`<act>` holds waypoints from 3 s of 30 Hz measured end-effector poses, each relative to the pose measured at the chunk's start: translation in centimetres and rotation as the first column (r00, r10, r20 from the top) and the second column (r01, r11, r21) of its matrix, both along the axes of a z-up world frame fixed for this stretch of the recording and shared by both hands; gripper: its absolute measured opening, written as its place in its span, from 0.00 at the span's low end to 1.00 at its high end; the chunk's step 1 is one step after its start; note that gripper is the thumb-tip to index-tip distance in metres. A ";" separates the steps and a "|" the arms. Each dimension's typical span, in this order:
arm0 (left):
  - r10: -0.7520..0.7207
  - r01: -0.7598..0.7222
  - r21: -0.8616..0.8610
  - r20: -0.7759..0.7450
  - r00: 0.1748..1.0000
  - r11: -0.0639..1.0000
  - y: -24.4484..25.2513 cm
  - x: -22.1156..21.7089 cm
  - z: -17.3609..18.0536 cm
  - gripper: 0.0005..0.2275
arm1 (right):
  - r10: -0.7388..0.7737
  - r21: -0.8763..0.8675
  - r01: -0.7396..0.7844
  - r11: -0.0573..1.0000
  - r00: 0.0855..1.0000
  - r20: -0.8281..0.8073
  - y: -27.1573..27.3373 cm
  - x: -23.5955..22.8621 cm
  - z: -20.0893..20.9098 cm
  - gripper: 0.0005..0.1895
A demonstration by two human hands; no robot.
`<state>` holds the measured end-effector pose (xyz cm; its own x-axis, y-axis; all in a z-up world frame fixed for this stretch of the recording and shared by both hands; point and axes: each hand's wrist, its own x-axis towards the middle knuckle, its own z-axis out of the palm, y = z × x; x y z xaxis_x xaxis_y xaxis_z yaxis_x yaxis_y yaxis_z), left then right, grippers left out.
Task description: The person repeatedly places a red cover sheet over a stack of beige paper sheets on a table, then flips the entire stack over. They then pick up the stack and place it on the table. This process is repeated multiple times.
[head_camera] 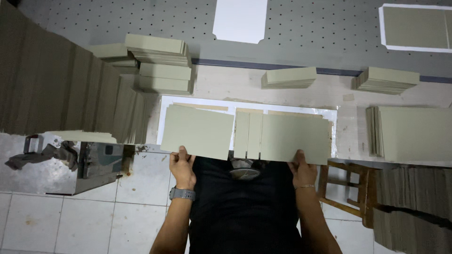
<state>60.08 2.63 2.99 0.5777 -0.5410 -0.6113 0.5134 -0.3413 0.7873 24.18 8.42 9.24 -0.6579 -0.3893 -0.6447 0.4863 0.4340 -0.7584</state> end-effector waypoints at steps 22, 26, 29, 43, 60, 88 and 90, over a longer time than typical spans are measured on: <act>0.044 -0.047 0.077 0.034 0.998 0.996 0.3 -1.5 -0.4 0.14 | 0.702 0.750 -0.610 0.257 -0.416 -0.578 -8.7 13.9 -1.2 0.39; -0.005 -0.001 0.102 0.053 0.999 0.995 0.1 -1.5 0.0 0.14 | 0.783 0.804 -0.559 0.204 -0.399 -0.477 -9.3 13.8 -1.2 0.40; -0.014 0.007 0.113 0.056 0.998 0.994 -0.3 -1.7 0.2 0.15 | 0.781 0.788 -0.576 0.220 -0.380 -0.495 -9.6 13.5 -1.4 0.40; -0.062 0.190 -0.053 0.832 0.551 0.980 0.2 -1.3 4.3 0.18 | 0.304 0.398 -0.628 0.669 -0.257 -0.917 -8.0 0.2 -5.7 0.33; -0.032 0.832 0.302 0.945 -0.325 0.465 -9.8 -7.4 -1.4 0.13 | 0.494 0.512 -0.538 0.670 -0.191 -0.848 -5.3 0.6 -8.0 0.30; -0.103 0.868 0.321 0.947 -0.305 0.379 -10.6 -7.5 -0.7 0.12 | 0.565 0.855 -0.458 0.244 -0.649 -0.510 -37.6 -20.7 -5.0 0.40; -0.117 0.867 0.323 0.946 -0.301 0.381 -10.7 -7.6 -0.5 0.11 | 0.565 0.855 -0.430 0.290 -0.644 -0.516 -37.8 -21.2 -7.6 0.38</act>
